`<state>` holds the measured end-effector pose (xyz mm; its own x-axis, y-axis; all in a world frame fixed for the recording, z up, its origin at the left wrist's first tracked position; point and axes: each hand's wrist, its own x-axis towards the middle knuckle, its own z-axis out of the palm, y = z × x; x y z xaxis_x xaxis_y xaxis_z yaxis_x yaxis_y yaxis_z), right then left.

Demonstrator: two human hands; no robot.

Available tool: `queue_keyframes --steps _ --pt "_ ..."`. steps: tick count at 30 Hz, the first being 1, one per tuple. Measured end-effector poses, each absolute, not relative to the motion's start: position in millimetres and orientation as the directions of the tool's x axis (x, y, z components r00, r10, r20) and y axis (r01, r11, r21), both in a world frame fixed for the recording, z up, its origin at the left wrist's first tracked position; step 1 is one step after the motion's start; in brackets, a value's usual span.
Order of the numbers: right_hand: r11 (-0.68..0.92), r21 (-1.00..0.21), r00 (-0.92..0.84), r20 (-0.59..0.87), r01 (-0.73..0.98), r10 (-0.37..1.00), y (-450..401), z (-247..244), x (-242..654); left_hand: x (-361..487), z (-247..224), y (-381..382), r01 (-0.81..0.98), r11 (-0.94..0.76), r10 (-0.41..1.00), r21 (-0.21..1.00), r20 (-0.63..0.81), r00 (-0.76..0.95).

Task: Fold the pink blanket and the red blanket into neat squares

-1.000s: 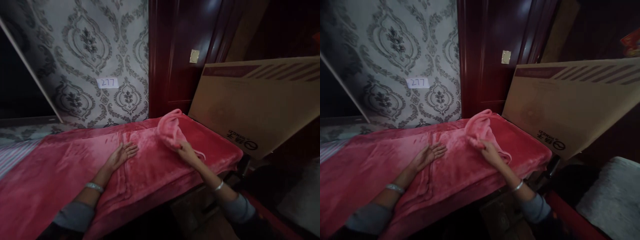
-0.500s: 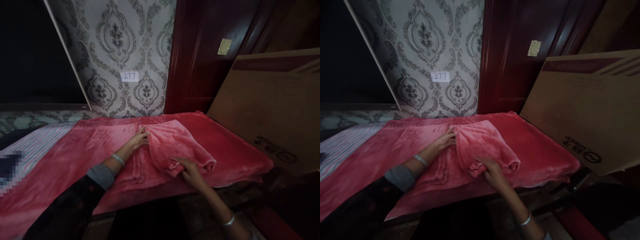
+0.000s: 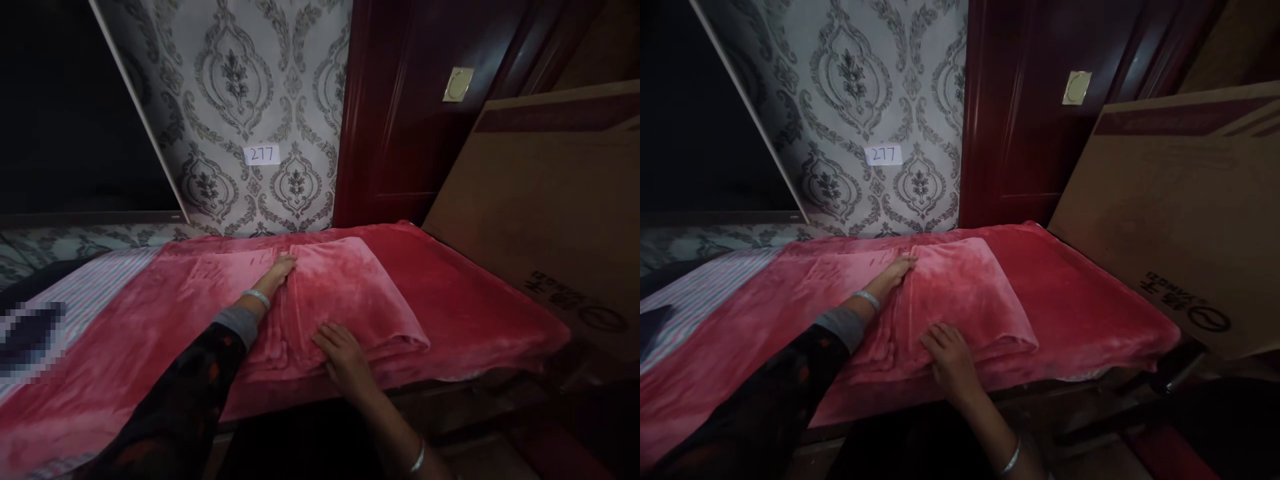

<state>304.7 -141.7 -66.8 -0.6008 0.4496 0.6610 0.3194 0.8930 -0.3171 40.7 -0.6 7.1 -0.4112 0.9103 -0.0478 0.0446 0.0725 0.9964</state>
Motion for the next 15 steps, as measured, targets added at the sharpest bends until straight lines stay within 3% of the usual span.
queue_keyframes --steps 6,15 --pt "0.891 -0.325 -0.590 0.667 0.318 0.454 -144 -69 304 39 -2 -4 0.053 0.188 0.887 0.981 -0.147 -0.437" --pt "0.881 -0.362 -0.537 0.699 0.303 0.472 -143 -62 304 47 2 -18 0.058 0.165 0.907 0.985 -0.129 -0.401"
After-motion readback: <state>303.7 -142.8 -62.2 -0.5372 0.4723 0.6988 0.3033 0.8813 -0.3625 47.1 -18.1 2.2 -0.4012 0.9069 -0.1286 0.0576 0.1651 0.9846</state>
